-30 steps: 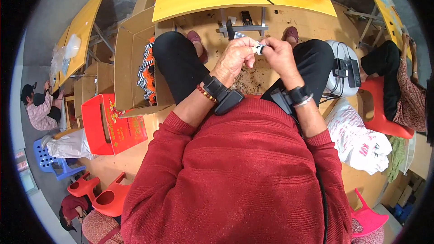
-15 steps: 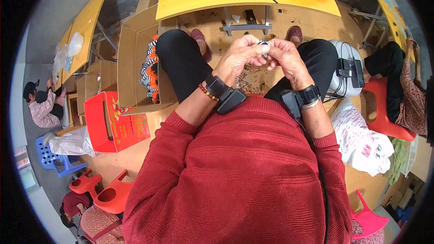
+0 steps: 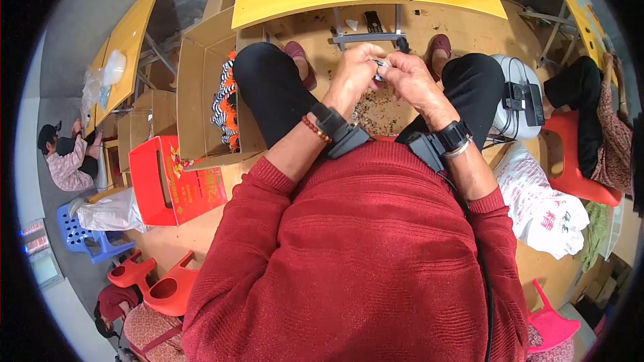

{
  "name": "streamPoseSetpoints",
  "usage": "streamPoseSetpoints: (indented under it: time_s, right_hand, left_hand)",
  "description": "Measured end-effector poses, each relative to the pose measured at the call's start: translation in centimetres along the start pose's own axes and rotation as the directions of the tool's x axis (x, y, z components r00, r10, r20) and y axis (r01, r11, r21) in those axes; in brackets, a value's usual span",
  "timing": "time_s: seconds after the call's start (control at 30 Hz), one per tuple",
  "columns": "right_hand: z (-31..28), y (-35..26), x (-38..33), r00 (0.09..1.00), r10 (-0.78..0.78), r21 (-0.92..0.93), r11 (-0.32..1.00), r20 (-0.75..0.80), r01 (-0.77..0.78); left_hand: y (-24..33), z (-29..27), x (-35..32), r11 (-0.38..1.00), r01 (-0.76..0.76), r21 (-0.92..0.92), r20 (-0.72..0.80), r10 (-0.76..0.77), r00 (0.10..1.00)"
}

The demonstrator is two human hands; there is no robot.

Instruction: The person assembles toy clown limbs by stuffing striped fabric with stuffing using a stuffing rod, then attaches orange wigs to the toy parts.

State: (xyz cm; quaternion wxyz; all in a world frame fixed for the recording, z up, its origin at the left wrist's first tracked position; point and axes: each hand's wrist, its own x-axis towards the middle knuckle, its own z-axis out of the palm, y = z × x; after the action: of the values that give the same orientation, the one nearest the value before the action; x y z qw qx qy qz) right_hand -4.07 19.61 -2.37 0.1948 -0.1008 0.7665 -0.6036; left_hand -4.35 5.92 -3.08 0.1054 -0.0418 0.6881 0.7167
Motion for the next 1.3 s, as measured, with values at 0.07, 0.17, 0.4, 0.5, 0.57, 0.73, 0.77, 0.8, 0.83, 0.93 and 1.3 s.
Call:
streamPoseSetpoints:
  time_s: [0.07, 0.17, 0.4, 0.5, 0.57, 0.73, 0.77, 0.8, 0.83, 0.93, 1.3]
  right_hand:
    - [0.1, 0.5, 0.5, 0.99, -0.127, -0.09, 0.989, -0.061, 0.122]
    - [-0.3, 0.7, 0.4, 0.954, -0.276, -0.135, 0.956, -0.114, 0.261]
    - [-0.6, 0.2, -0.7, 0.876, -0.416, -0.526, 0.815, -0.242, 0.242]
    - [-0.6, 0.4, -0.4, 0.854, -0.456, -0.618, 0.754, -0.248, 0.223]
    - [-0.8, 1.1, 0.3, 0.836, -0.494, -0.662, 0.713, -0.24, 0.231]
    - [-0.8, 2.0, 0.1, 0.873, -0.45, -0.525, 0.798, -0.19, 0.297]
    - [-0.7, 1.6, -0.3, 0.874, -0.446, -0.524, 0.8, -0.193, 0.292]
    - [-0.7, 1.1, -0.7, 0.951, -0.259, -0.162, 0.959, -0.167, 0.233]
    - [-0.8, 0.5, -1.0, 0.994, -0.089, 0.216, 0.971, -0.067, 0.101]
    - [-0.6, -0.5, -1.2, 0.992, -0.029, 0.636, 0.769, 0.124, -0.057]
    - [-0.4, -0.4, -0.1, 0.974, -0.195, 0.03, 0.979, -0.116, 0.2]
  left_hand:
    - [-0.4, 0.2, 0.9, 0.935, 0.169, -0.311, 0.098, -0.146, 0.984]
    - [0.4, 0.1, 1.3, 0.853, 0.226, -0.471, 0.222, -0.133, 0.966]
    - [-0.8, -1.0, 1.2, 0.773, 0.31, -0.553, 0.289, -0.171, 0.942]
    - [-0.6, -1.1, 0.8, 0.809, 0.299, -0.506, 0.284, -0.171, 0.943]
    - [-0.3, -1.0, 0.1, 0.802, 0.299, -0.517, 0.294, -0.161, 0.942]
    - [-0.2, -2.7, -0.8, 0.947, 0.245, -0.206, 0.621, -0.067, 0.781]
    - [0.1, -3.1, -1.1, 0.959, 0.234, -0.163, 0.61, -0.088, 0.788]
    - [0.5, -3.2, -1.4, 0.958, 0.238, -0.162, 0.613, -0.092, 0.785]
    - [0.8, -3.2, -1.6, 0.957, 0.24, -0.165, 0.564, -0.108, 0.819]
    - [0.9, -3.4, -1.4, 0.938, 0.24, -0.25, 0.46, -0.103, 0.882]
    - [0.4, -1.9, -1.5, 0.878, 0.048, -0.477, 0.3, 0.111, 0.948]
